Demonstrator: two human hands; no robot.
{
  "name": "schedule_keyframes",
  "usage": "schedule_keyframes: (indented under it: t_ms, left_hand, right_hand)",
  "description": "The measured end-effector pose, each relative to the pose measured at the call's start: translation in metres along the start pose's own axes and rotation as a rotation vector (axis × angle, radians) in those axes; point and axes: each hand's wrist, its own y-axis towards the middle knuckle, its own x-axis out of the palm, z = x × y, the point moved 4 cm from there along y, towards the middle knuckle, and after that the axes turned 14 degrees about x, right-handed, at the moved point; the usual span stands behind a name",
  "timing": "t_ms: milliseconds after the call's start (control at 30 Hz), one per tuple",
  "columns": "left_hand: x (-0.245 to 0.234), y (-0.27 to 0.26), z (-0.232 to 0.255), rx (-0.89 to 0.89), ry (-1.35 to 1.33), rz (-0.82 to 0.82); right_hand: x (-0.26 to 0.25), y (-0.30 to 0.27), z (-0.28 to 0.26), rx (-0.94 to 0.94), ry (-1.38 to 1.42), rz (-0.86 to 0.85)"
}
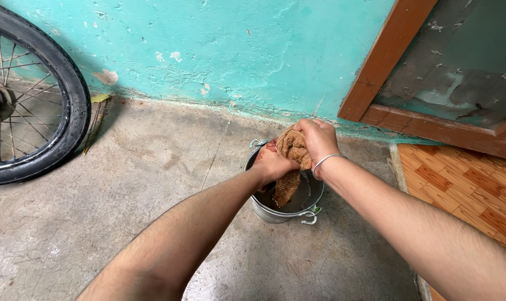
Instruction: The person cleans a tiled floor by wiping it with a cloth by hand, rinsing the cloth in a bucket of water, and then continues wiping the floor surface.
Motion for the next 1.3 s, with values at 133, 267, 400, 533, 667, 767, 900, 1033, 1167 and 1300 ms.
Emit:
schedule_keyframes:
  t_ms: [133,267,400,533,667,767,900,1033,1167,1300]
  left_hand:
    - [-0.001,-0.005,0.009,-0.010,0.023,0.117]
    - [-0.006,-0.009,0.017,0.121,0.227,0.188]
    - [-0.005,-0.003,0.008,0.145,0.327,0.185]
    - [-0.007,-0.006,0.005,0.135,0.314,0.193]
    - [-0.010,-0.013,0.010,0.085,0.271,0.206]
    - [-0.010,-0.015,0.014,0.091,0.302,0.205]
    - [-0.010,-0.012,0.012,0.179,0.363,0.227]
    - [-0.005,0.001,-0.012,0.108,0.274,0.187]
    - [0.013,0.023,-0.049,0.091,0.060,-0.074]
    - [0.003,0.015,-0.057,0.045,0.565,-0.284]
  right_hand:
    - [-0.001,0.012,-0.002,-0.091,0.044,-0.019]
    - [-0.002,0.025,0.002,-0.113,0.055,-0.030]
    - [-0.001,0.029,0.006,-0.128,0.028,-0.021]
    - [0.002,0.024,0.006,-0.108,0.057,-0.046]
    - [0.002,0.021,0.005,-0.086,0.053,-0.043]
    - [0.000,0.023,0.006,-0.104,0.018,-0.018]
    - [0.001,0.021,0.004,-0.178,-0.043,-0.010]
    - [0.001,0.029,0.010,-0.046,-0.143,-0.029]
    - [-0.005,0.053,0.026,-0.040,-0.443,-0.028]
    - [-0.008,0.073,0.051,0.038,-0.761,-0.078]
